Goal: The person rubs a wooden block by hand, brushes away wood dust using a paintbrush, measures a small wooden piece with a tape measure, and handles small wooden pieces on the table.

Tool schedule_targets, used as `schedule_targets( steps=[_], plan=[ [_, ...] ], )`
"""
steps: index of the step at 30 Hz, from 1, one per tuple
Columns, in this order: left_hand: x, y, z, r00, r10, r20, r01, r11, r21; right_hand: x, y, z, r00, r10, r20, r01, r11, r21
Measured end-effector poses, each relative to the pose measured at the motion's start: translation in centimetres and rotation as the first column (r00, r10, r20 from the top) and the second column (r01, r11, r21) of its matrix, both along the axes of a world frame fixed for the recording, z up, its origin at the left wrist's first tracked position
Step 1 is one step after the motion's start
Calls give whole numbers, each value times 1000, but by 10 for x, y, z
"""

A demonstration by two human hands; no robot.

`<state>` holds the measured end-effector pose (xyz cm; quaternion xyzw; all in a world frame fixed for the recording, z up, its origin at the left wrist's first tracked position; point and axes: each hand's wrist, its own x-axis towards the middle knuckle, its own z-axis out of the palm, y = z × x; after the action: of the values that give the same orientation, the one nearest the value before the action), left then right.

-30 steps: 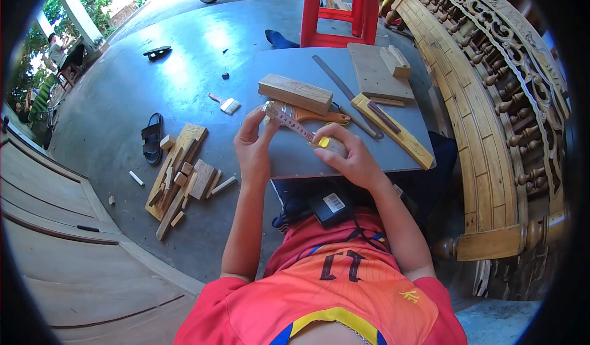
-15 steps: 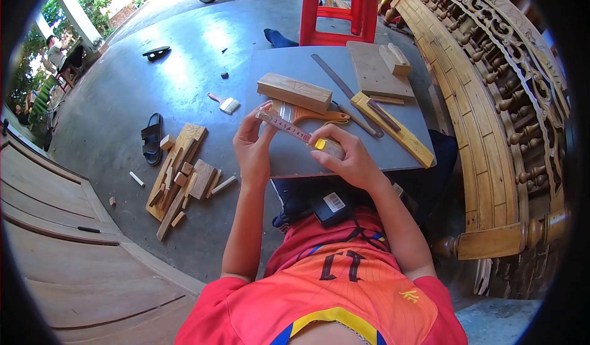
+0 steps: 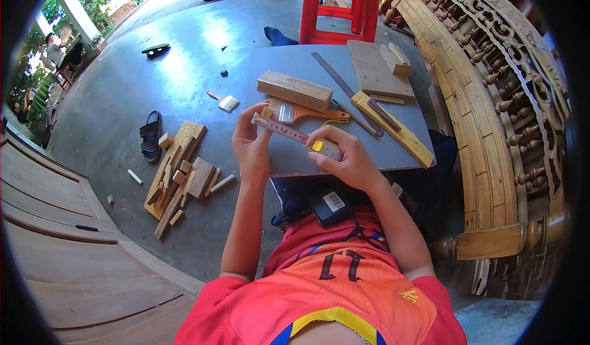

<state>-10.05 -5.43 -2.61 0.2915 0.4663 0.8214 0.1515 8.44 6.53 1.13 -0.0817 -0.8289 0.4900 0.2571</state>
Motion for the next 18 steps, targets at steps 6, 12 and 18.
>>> schedule_targets(
  steps=[6, 12, 18],
  plan=[
    [-2, 0, -3, 999, -19, -27, 19, 1000, -5, 0, 1, -1, 1000, -5, 5, 5, 1000, -23],
    [-5, 2, -8, 998, 9, -64, -8, 1000, 18, 0, 0, -2, 1000, -7, 2, 7, 1000, -27],
    [-4, 1, -6, 997, 34, -67, -32, 999, 32, -1, 1, -3, 1000, -6, -2, 6, 1000, -23]
  ],
)
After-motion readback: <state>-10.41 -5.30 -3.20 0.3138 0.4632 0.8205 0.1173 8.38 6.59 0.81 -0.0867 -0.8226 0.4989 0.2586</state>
